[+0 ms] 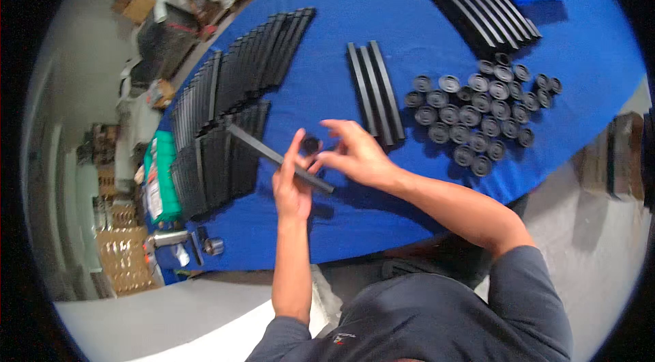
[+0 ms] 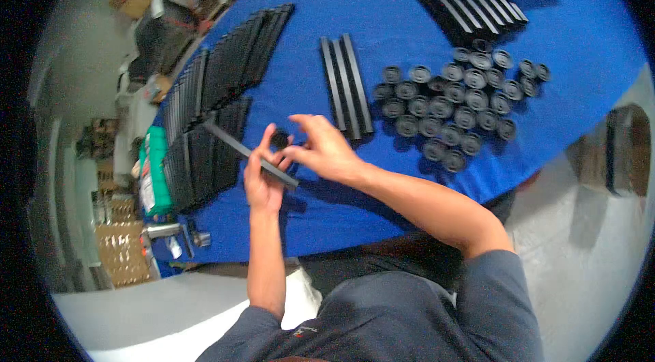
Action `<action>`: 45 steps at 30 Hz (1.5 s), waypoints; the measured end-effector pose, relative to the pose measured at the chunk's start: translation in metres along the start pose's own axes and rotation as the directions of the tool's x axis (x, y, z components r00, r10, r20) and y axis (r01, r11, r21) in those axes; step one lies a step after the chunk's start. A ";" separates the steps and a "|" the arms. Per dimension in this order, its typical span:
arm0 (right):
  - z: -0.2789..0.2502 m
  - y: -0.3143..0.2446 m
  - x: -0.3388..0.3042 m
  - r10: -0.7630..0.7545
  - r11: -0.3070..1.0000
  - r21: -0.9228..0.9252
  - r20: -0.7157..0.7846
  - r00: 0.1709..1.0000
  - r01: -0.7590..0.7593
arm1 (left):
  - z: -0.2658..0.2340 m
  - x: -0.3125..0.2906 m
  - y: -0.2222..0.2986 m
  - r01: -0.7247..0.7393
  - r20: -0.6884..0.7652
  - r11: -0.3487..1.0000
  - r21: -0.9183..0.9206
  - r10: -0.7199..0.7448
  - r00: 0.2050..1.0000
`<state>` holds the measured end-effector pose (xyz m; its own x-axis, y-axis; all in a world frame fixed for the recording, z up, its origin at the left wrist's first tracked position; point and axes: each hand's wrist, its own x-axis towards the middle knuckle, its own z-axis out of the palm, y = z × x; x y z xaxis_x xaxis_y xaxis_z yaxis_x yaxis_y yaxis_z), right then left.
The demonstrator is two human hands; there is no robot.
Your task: The person inserts plastic end caps into black plastic pipe segments by hand.
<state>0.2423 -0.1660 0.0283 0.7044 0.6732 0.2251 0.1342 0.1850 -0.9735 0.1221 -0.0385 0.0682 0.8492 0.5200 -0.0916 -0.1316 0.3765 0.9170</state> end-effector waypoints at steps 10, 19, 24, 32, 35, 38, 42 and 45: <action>0.011 0.008 -0.013 -0.183 0.945 -0.178 0.410 0.894 0.275 | -0.003 -0.079 -0.037 -0.116 0.036 0.989 0.094 0.113 0.993; 0.014 -0.002 -0.012 -0.144 0.937 -0.254 0.346 0.927 0.240 | -0.043 -0.095 -0.023 0.008 0.055 0.990 -0.144 0.000 0.998; 0.003 -0.005 -0.005 0.286 0.883 0.216 0.457 0.842 -0.417 | -0.069 -0.086 -0.045 -0.058 -0.076 0.852 -0.521 0.021 0.997; 0.005 -0.002 -0.005 0.261 0.882 0.223 0.500 0.826 -0.414 | -0.045 -0.053 -0.039 -0.200 -0.136 0.887 -0.416 0.157 0.978; 0.006 -0.005 -0.004 0.305 0.866 0.217 0.486 0.819 -0.451 | -0.046 -0.047 -0.044 -0.194 -0.129 0.885 -0.423 0.154 0.980; 0.005 -0.008 -0.004 0.326 0.846 0.214 0.518 0.791 -0.489 | -0.041 -0.043 -0.042 -0.186 -0.136 0.891 -0.414 0.141 0.981; 0.003 -0.011 -0.005 0.309 0.899 0.132 0.483 0.819 -0.417 | -0.038 -0.045 -0.041 -0.161 -0.138 0.907 -0.388 0.116 0.984; 0.003 -0.013 -0.008 0.278 0.942 0.043 0.457 0.845 -0.333 | -0.036 -0.047 -0.042 -0.157 -0.168 0.904 -0.398 0.097 0.981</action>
<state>0.2329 -0.1711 0.0391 0.3139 0.9474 -0.0621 -0.1379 -0.0192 -0.9903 0.0689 -0.0514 0.0199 0.7348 0.6751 -0.0663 -0.4560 0.5640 0.6884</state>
